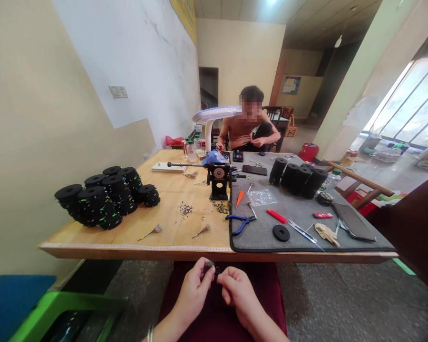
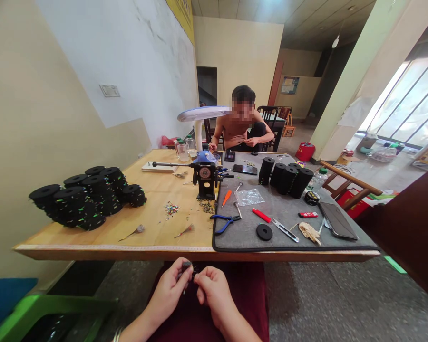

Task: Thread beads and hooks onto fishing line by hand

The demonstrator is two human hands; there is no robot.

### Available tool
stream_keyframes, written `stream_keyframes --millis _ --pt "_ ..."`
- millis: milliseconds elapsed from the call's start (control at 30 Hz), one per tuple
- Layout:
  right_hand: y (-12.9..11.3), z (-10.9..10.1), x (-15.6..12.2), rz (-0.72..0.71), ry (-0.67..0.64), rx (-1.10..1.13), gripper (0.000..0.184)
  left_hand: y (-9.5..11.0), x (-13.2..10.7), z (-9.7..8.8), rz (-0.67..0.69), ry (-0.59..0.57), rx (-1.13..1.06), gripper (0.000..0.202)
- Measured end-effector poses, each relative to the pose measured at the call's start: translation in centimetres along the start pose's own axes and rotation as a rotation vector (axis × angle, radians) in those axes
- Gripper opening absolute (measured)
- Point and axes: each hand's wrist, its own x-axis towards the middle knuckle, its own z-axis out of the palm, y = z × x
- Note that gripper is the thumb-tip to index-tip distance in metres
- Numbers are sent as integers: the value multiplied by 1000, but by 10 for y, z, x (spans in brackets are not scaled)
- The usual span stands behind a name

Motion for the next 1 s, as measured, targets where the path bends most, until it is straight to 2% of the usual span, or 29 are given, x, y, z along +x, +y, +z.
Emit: stream_keyframes --millis 500,1000 --pt "-4 2 -5 -4 -25 11 23 -2 1 0 -49 20 -75 28" --pt "-4 2 -3 10 -8 32 22 2 -2 -2 37 36 86 24"
